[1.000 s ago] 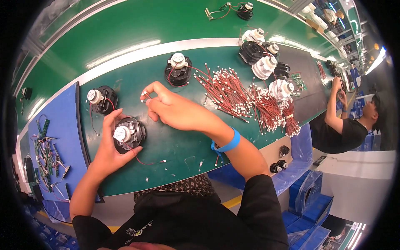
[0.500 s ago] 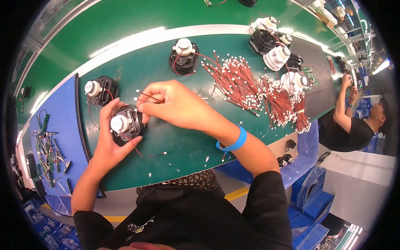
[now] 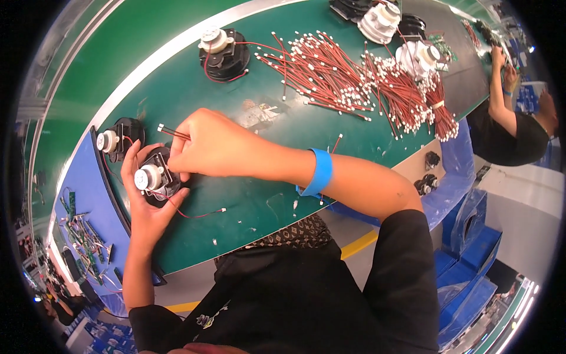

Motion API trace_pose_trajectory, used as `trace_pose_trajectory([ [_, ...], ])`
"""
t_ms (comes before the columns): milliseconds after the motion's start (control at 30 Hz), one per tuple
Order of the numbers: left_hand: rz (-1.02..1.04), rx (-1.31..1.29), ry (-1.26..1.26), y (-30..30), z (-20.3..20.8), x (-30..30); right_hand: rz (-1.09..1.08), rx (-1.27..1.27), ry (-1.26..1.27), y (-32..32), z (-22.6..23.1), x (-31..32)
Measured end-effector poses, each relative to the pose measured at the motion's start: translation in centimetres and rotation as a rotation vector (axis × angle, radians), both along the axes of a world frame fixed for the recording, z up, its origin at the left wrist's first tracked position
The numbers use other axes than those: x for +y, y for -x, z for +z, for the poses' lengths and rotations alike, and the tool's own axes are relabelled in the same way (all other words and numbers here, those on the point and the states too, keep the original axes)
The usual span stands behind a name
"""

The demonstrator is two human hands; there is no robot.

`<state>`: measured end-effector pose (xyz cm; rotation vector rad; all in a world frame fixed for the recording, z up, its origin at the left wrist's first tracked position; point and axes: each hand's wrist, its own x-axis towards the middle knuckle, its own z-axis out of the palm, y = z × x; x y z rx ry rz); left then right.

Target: The person assembles electronic components by hand, connecting connector wires to circuit boards and mounting the components onto small fan units on an assembly line.

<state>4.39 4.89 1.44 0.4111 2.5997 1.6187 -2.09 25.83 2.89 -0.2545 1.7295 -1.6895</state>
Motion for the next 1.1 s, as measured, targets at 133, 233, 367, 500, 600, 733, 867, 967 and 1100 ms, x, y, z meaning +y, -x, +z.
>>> trace_pose_trajectory([
  [133,-0.006,-0.006,0.002,0.0,-0.2,0.0,-0.006,-0.035,-0.004,0.3,-0.3,0.0],
  [233,-0.014,0.001,0.022,0.1,-0.1,0.0,-0.035,-0.064,-0.007,0.2,-0.3,0.0],
  [367,-0.006,-0.008,0.014,0.0,-0.2,-0.1,-0.041,-0.043,0.021,0.2,-1.1,-0.3],
  [500,-0.004,-0.012,0.007,0.0,-0.2,-0.2,-0.042,-0.037,-0.011,0.4,-0.7,-0.1],
  [600,-0.013,-0.001,0.018,0.1,-0.2,-0.1,-0.009,-0.057,0.038,0.2,-1.2,-0.3],
  [733,-0.017,0.006,0.043,0.2,0.1,-0.1,-0.031,-0.044,0.083,0.2,-1.3,-0.3],
  [867,-0.015,-0.019,0.032,0.3,0.3,0.0,-0.028,-0.1,0.09,0.3,-1.6,-0.5],
  [967,-0.005,-0.029,0.026,0.3,0.4,0.0,-0.037,-0.121,0.098,0.3,-1.7,-0.6],
  [1100,-0.001,-0.038,0.017,0.3,0.3,0.1,-0.047,-0.103,0.108,0.1,-1.9,-0.6],
])
